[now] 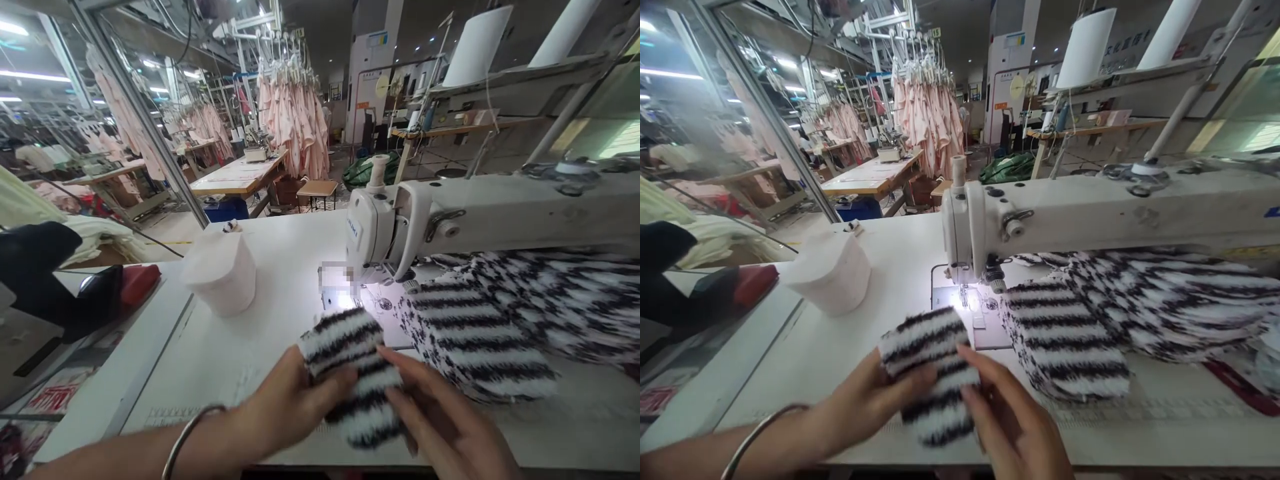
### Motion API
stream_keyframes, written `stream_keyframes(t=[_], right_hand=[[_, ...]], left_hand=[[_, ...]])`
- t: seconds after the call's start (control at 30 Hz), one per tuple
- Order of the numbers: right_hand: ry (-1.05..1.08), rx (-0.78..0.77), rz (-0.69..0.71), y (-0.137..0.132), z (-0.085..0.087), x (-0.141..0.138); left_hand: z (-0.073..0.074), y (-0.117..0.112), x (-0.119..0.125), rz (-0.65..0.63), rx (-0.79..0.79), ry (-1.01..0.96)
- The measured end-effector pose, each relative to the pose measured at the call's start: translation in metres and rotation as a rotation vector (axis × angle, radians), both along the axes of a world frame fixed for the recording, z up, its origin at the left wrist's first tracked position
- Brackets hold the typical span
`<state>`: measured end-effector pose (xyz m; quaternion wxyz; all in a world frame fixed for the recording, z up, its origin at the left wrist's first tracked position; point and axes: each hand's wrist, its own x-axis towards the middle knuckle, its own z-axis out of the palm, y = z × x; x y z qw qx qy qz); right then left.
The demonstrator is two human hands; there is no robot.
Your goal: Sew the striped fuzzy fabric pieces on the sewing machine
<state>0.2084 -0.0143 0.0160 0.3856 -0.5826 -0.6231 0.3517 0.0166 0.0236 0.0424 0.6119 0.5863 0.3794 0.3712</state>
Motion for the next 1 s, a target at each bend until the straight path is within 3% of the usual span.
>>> stream_keyframes(t=[0.1,0.17,0.23,0.4,0.5,0.67,0.8,1.0], right_hand=[[-0.052,0.003,-0.004,0.021,0.003,-0.013],[-0.172,0.012,0.014,0.028,0.0,-0.014],[-0.255,0.013,0.044,0.029,-0.003,-0.013],[-0.228,0.039,0.12,0.029,0.003,-0.01],[-0.209,0.031,0.087,0.03,0.008,-0.009],[-0.293,0.036,0.087,0.036,0.003,-0.009],[-0.342,0.041,0.119,0.034,-0.004,-0.007],[-0.366,0.073,0.188,0.022,-0.006,-0.003]], left_hand=[[-0.005,0.035,-0.008,0.054,0.306,0.366],[-0.01,0.056,-0.012,0.046,0.4,0.619],[-0.012,0.071,-0.013,0.001,0.434,0.744],[0.003,0.088,-0.005,-0.013,0.491,0.799],[0.01,0.095,-0.001,-0.039,0.512,0.814],[-0.004,0.106,-0.001,-0.085,0.52,0.804],[-0.015,0.103,-0.004,-0.101,0.523,0.81],[-0.011,0.08,-0.012,-0.106,0.489,0.829]])
